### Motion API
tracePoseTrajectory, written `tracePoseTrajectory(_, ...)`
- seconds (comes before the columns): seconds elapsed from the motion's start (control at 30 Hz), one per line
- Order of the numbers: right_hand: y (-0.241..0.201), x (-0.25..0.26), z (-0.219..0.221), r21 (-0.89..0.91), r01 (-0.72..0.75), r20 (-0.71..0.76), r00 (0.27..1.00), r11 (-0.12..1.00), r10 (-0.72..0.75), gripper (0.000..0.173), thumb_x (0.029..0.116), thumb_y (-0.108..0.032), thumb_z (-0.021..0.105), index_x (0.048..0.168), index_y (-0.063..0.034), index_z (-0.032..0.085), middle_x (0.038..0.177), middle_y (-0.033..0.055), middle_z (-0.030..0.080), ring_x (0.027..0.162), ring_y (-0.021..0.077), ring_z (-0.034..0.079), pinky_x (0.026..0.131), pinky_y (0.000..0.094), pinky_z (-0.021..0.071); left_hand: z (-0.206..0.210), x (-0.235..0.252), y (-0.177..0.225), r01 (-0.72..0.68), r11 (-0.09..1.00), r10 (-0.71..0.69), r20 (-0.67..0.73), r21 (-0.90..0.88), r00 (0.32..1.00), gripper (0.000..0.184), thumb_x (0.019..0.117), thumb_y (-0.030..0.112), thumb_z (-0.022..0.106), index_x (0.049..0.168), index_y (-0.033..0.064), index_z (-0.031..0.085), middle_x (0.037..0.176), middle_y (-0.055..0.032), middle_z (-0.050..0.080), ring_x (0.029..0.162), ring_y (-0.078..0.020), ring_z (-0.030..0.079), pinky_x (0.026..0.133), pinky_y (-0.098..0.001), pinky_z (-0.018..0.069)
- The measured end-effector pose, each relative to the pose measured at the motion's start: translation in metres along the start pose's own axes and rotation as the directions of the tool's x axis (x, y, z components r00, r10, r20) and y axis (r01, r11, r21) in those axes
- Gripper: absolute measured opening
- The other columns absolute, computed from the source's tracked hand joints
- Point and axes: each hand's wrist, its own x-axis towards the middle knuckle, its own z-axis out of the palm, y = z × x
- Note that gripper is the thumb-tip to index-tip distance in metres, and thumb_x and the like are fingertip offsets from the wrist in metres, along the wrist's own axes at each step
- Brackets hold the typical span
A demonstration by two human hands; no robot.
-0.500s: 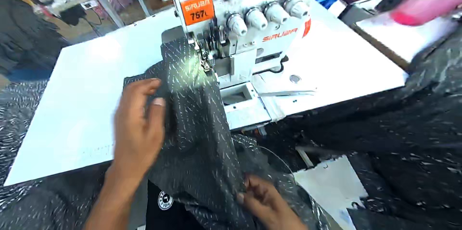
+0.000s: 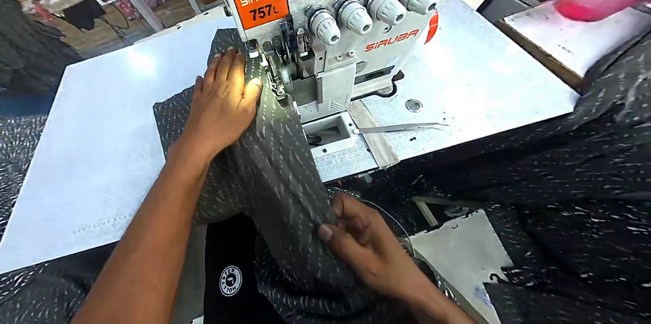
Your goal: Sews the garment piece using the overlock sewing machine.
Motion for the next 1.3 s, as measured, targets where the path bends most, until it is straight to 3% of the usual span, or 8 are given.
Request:
tracePoseTrajectory(0.37,-0.015,0.049,0.0,-0.009,-0.04,-0.05,0.998,0.999,0.039,0.007,0.0977,-0.014,0.062,0.094,-0.0105,0.057,0.06,0.0005,0.053,0.048,0.0066,0.052,0.044,0.0199,0.0438,-0.005,0.087,-0.037,0.089,0.996,-0.09,0.061,0.013,0.994,0.072,0.1059,0.051,0.019,0.162,0.0068,0.028,0.17,-0.0145,0.022,0.158,-0.035,0.015,0.119,-0.0736,0.0101)
tracePoseTrajectory(0.5,-0.006,0.024,-0.016,-0.02,-0.149,0.089,0.985,0.989,0.15,0.01,0.0943,-0.014,0.067,0.101,-0.0126,0.06,0.066,-0.0013,0.062,0.053,0.006,0.057,0.048,0.0211,0.0473,-0.015,0.071,-0.039,-0.069,0.994,0.03,-0.402,-0.084,0.915,0.058,0.1078,0.033,0.037,0.151,-0.006,0.041,0.155,-0.0301,0.041,0.147,-0.0423,0.037,0.121,-0.057,0.029)
tracePoseTrajectory(0.6,-0.003,-0.013,-0.037,-0.079,-0.22,0.271,0.934,0.972,0.234,0.014,0.0927,-0.012,0.072,0.106,-0.0101,0.068,0.082,-0.0022,0.072,0.068,0.0047,0.067,0.06,0.0222,0.0578,-0.011,-0.019,-0.014,-0.311,0.936,0.157,-0.594,-0.166,0.789,0.049,0.1078,0.024,0.046,0.145,-0.0089,0.045,0.143,-0.0267,0.052,0.133,-0.0305,0.053,0.109,-0.0413,0.0465)
tracePoseTrajectory(0.7,0.0,-0.037,-0.054,-0.25,-0.199,0.374,0.883,0.948,0.284,0.005,0.0893,-0.013,0.075,0.094,-0.0106,0.074,0.078,-0.0053,0.072,0.067,0.0008,0.066,0.06,0.0211,0.0573,0.033,-0.153,0.032,-0.373,0.852,0.162,-0.492,-0.368,0.855,0.043,0.1042,0.018,0.054,0.14,-0.0051,0.048,0.136,-0.0167,0.058,0.123,-0.023,0.059,0.102,-0.0406,0.0524)
tracePoseTrajectory(0.83,-0.004,-0.07,-0.063,-0.198,-0.294,0.375,0.858,0.935,0.35,0.008,0.0882,-0.01,0.077,0.093,-0.0061,0.073,0.078,-0.0016,0.073,0.066,0.003,0.067,0.059,0.021,0.058,0.074,-0.27,0.086,-0.261,0.782,0.162,-0.219,-0.566,0.962,0.031,0.0973,0.033,0.067,0.124,0.0179,0.063,0.114,0.0011,0.068,0.106,-0.0106,0.065,0.09,-0.0323,0.0575)
tracePoseTrajectory(1.0,-0.017,-0.105,-0.054,-0.051,-0.331,0.344,0.88,0.942,0.328,0.017,0.0868,-0.005,0.077,0.101,-0.0039,0.068,0.08,0.0001,0.071,0.066,0.0041,0.066,0.058,0.0192,0.0567,0.076,-0.282,0.13,-0.33,0.784,0.304,-0.137,-0.526,0.943,0.034,0.0937,0.038,0.07,0.116,0.011,0.069,0.105,-0.0033,0.068,0.094,-0.0106,0.064,0.08,-0.0281,0.0552)
tracePoseTrajectory(1.1,-0.014,-0.123,-0.057,0.014,-0.273,0.297,0.92,0.962,0.257,0.011,0.0922,-0.002,0.064,0.103,-0.0015,0.065,0.077,-0.0012,0.066,0.065,0.0016,0.061,0.056,0.0162,0.051,0.08,-0.279,0.142,-0.335,0.805,0.328,-0.103,-0.489,0.939,0.034,0.0907,0.038,0.072,0.108,0.0088,0.071,0.101,-0.0035,0.068,0.086,-0.0097,0.062,0.07,-0.0247,0.0519)
tracePoseTrajectory(1.3,-0.012,-0.138,-0.053,0.109,-0.265,0.176,0.954,0.958,0.244,0.03,0.0955,-0.004,0.044,0.11,-0.0006,0.07,0.085,-0.0012,0.069,0.074,0.001,0.063,0.066,0.0184,0.0534,0.086,-0.281,0.15,-0.297,0.839,0.296,-0.076,-0.455,0.952,0.02,0.091,0.027,0.073,0.1,0.0089,0.075,0.094,-0.0017,0.069,0.075,-0.0056,0.06,0.062,-0.0207,0.0488)
